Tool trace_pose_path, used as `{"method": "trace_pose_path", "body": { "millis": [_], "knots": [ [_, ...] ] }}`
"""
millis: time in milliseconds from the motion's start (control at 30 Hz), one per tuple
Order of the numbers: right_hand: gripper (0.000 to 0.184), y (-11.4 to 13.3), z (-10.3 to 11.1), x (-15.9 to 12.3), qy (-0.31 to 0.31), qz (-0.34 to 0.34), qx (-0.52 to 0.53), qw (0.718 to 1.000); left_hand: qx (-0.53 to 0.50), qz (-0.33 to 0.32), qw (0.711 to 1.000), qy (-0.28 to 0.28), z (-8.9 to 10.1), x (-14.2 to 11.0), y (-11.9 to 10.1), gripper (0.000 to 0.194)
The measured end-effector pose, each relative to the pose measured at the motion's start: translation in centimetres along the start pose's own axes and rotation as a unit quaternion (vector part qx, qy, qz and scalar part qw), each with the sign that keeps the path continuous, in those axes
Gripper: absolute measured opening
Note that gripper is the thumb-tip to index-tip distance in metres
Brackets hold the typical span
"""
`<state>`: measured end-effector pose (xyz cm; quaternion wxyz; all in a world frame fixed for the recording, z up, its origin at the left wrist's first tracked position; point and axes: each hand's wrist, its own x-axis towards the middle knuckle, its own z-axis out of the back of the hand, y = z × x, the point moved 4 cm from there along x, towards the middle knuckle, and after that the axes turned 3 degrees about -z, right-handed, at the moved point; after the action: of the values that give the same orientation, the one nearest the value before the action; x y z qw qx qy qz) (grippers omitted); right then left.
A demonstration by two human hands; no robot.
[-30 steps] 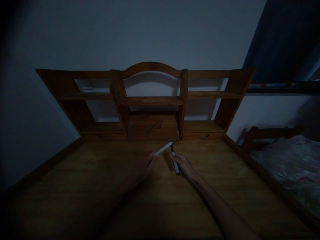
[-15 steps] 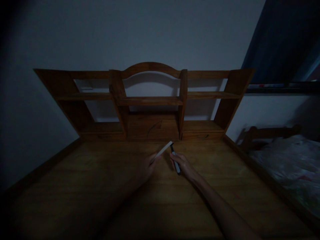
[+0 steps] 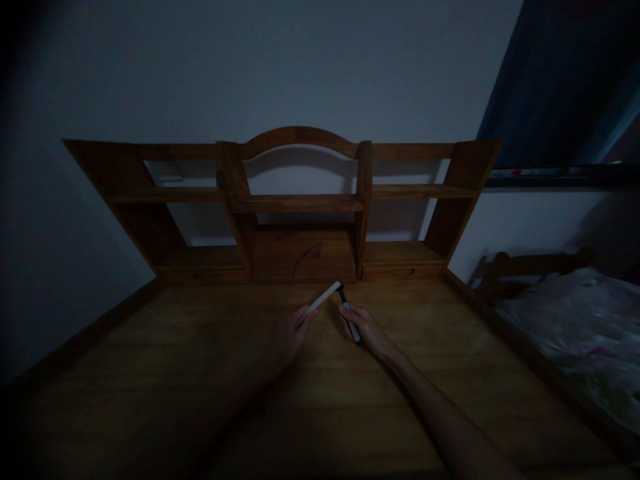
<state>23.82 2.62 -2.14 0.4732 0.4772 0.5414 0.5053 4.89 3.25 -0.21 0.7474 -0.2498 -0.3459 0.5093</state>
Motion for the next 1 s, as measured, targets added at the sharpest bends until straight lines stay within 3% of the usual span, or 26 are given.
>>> {"method": "trace_pose_path", "body": {
  "millis": [267,433,600,767,1000],
  "knots": [
    [0.04,0.0,0.0,0.1,0.003,-0.004,0.014,1.0,-0.041,-0.015,0.999,-0.022,1.2,0.5,0.2,0.046],
    [0.042,0.4,-0.1,-0.1,0.008,-0.005,0.002,1.0,-0.035,-0.057,0.997,0.023,0.8,-0.1,-0.9,0.043],
    [0.043,0.4,-0.2,-0.2,0.004,0.008,-0.008,1.0,-0.011,-0.031,0.999,0.014,0.2,0.2,-0.2,0.043],
    [0.044,0.3,-0.3,-0.1,0.008,0.016,-0.009,1.0,-0.007,-0.008,1.0,-0.016,1.1,0.6,0.4,0.046],
    [0.046,0.9,-0.3,-0.4,0.02,0.032,-0.032,0.999,0.044,-0.031,0.998,0.02,0.2,0.0,0.0,0.044]
  ]
}}
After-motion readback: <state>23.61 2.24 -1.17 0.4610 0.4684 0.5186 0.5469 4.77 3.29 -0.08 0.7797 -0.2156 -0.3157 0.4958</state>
